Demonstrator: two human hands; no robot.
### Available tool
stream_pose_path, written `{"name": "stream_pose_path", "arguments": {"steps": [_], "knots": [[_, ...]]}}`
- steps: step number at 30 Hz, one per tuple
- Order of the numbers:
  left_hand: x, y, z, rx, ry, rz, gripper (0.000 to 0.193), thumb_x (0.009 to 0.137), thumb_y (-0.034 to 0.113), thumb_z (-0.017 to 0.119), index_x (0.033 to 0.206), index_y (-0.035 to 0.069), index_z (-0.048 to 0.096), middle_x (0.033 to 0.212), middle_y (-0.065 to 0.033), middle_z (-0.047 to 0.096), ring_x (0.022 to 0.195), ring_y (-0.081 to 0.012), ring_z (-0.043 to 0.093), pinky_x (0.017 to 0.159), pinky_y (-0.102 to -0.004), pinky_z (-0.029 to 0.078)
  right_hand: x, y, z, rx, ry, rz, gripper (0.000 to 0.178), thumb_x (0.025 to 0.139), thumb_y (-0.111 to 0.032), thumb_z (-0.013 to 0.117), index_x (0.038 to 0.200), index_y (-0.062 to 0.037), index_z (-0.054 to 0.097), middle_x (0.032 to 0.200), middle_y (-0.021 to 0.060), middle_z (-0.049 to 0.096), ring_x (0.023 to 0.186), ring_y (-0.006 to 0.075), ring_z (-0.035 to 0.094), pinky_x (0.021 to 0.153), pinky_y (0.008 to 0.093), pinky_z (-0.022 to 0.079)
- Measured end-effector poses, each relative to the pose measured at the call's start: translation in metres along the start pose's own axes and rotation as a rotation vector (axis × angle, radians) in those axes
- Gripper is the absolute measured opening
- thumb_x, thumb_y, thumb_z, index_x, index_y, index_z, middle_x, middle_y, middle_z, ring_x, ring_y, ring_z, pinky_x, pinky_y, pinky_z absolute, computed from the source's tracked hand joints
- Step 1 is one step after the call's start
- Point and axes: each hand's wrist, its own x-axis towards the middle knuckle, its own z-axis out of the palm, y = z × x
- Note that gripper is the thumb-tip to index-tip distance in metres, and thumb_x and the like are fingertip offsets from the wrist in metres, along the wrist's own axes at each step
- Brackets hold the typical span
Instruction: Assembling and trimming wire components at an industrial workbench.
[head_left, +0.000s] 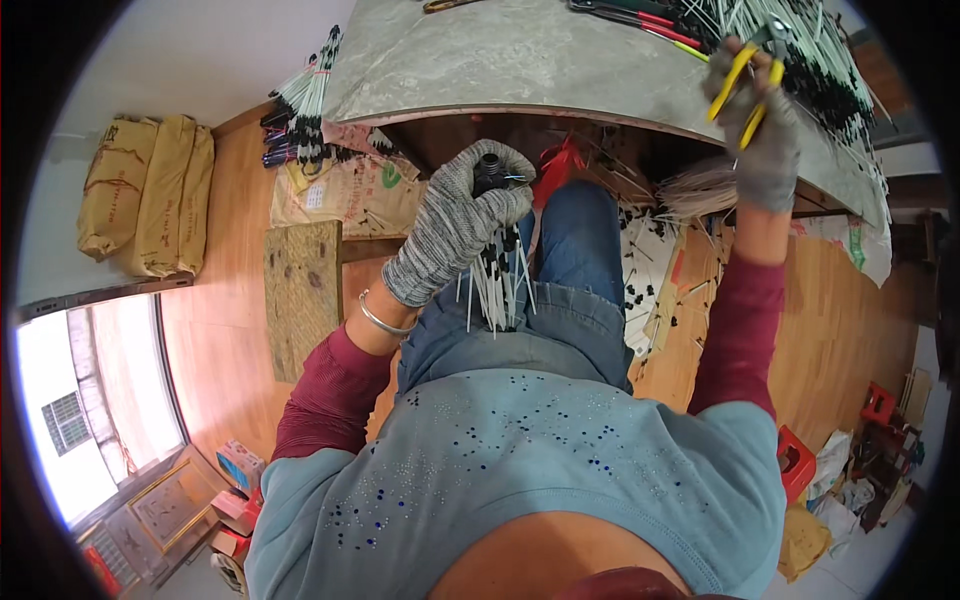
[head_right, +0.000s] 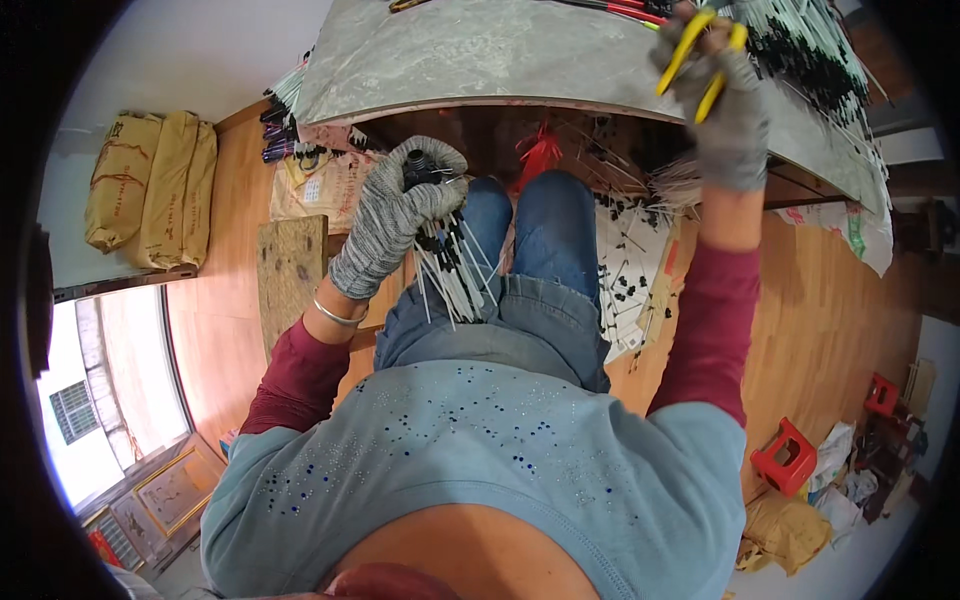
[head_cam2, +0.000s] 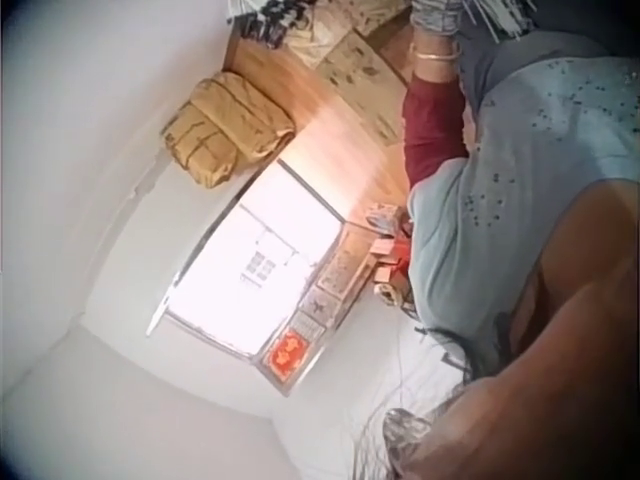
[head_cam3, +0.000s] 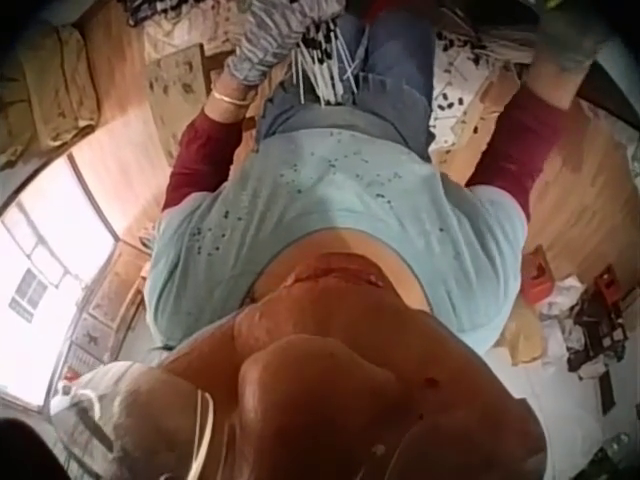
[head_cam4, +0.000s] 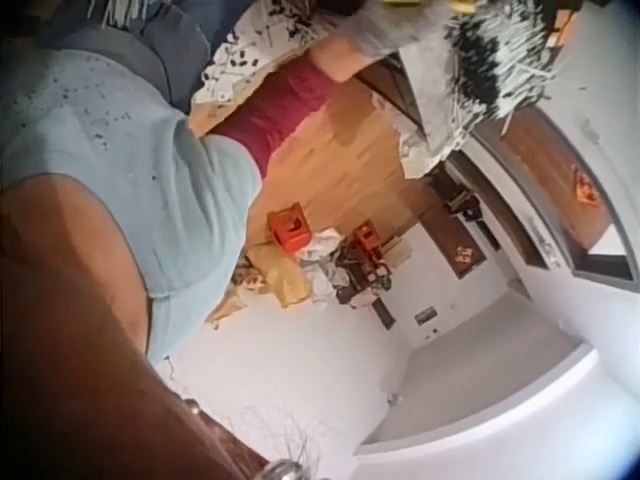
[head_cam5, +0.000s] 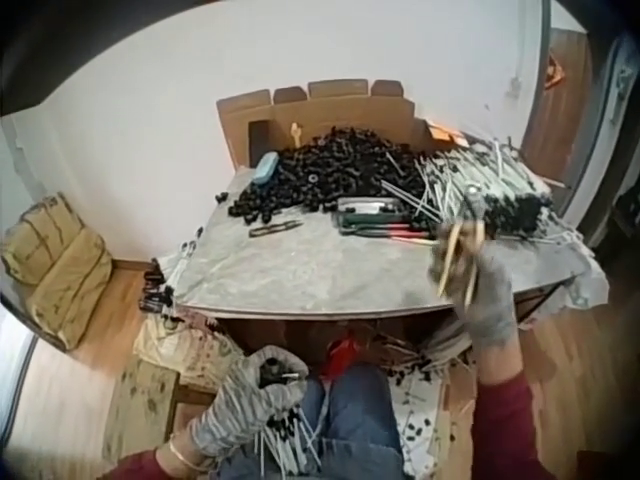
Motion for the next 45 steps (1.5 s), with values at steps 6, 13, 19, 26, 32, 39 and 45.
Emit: {"name": "stream_pose_path", "arguments": {"steps": [6, 13, 19, 26, 32, 39, 45], "knots": [[0.003, -0.001, 0.001, 0.042, -0.056, 0.03, 0.024, 0.069, 0.014, 0.057, 0.089, 0.002, 0.05, 0.074, -0.0016, 0.054, 0.066, -0.0073, 0.05, 0.056, -0.0182, 0.041, -0.069, 0.026, 0.049, -1.113, -0.356, -0.035, 0.028, 0.071, -0.009, 0.055, 0.098, -0.0122, 0.05, 0.111, 0.0078, 0.044, 0.094, 0.019, 0.045, 0.082, 0.0339, 0.036], [0.004, 0.003, 0.001, 0.039, -0.061, 0.025, 0.02, 0.066, 0.005, 0.057, 0.085, 0.002, 0.052, 0.071, -0.0032, 0.055, 0.066, -0.0088, 0.05, 0.062, -0.0231, 0.042, -0.067, 0.019, 0.063, -1.984, -0.693, -0.474, 0.035, 0.062, -0.015, 0.058, 0.096, -0.0182, 0.052, 0.115, 0.0062, 0.042, 0.099, 0.0247, 0.043, 0.087, 0.0417, 0.03], [0.001, 0.001, 0.0, 0.07, -0.065, 0.027, 0.021, 0.065, 0.006, 0.057, 0.084, 0.002, 0.051, 0.07, -0.0035, 0.055, 0.066, -0.0087, 0.05, 0.063, -0.0233, 0.042, -0.067, 0.022, 0.066, -2.103, -0.643, -0.511, 0.032, 0.063, -0.019, 0.054, 0.094, -0.0185, 0.056, 0.118, 0.0015, 0.039, 0.099, 0.0207, 0.041, 0.085, 0.0397, 0.031], [0.0, -0.003, -0.005, 0.099, -0.066, 0.068, 0.024, 0.064, 0.008, 0.057, 0.086, 0.003, 0.052, 0.073, -0.0034, 0.055, 0.067, -0.0089, 0.05, 0.065, -0.0236, 0.042, -0.078, 0.025, 0.071, -2.083, -0.651, -0.408, 0.026, 0.063, -0.016, 0.055, 0.089, -0.0133, 0.056, 0.107, 0.0046, 0.045, 0.091, 0.0219, 0.045, 0.079, 0.0384, 0.034], [0.004, -0.008, -0.009, -0.011, -0.162, 0.069, 0.033, 0.064, 0.011, 0.062, 0.094, 0.005, 0.051, 0.079, -0.0011, 0.054, 0.072, -0.0076, 0.05, 0.064, -0.021, 0.042, -0.095, 0.044, 0.053, -1.388, -0.577, 0.049, 0.028, 0.064, -0.015, 0.06, 0.089, -0.0071, 0.051, 0.094, 0.0098, 0.051, 0.074, 0.0234, 0.053, 0.065, 0.0347, 0.043], [0.002, 0.0, -0.008, -0.066, -0.463, -0.03, 0.039, 0.06, 0.016, 0.068, 0.094, 0.005, 0.052, 0.08, -0.0005, 0.053, 0.074, -0.0069, 0.049, 0.065, -0.0199, 0.042, -0.107, 0.026, 0.056, -0.1, -0.395, 1.176, 0.031, 0.071, -0.018, 0.059, 0.095, -0.0038, 0.046, 0.091, 0.0128, 0.052, 0.063, 0.0185, 0.056, 0.051, 0.0254, 0.045], [0.001, -0.003, -0.004, 0.092, -0.471, 0.101, 0.047, 0.054, 0.024, 0.073, 0.092, 0.005, 0.053, 0.08, 0.0, 0.053, 0.073, -0.0076, 0.049, 0.066, -0.0206, 0.041, -0.108, 0.026, 0.057, -0.306, -0.766, 1.247, 0.037, 0.073, -0.023, 0.057, 0.101, -0.003, 0.044, 0.089, 0.0141, 0.054, 0.06, 0.016, 0.057, 0.048, 0.0224, 0.045]]}}
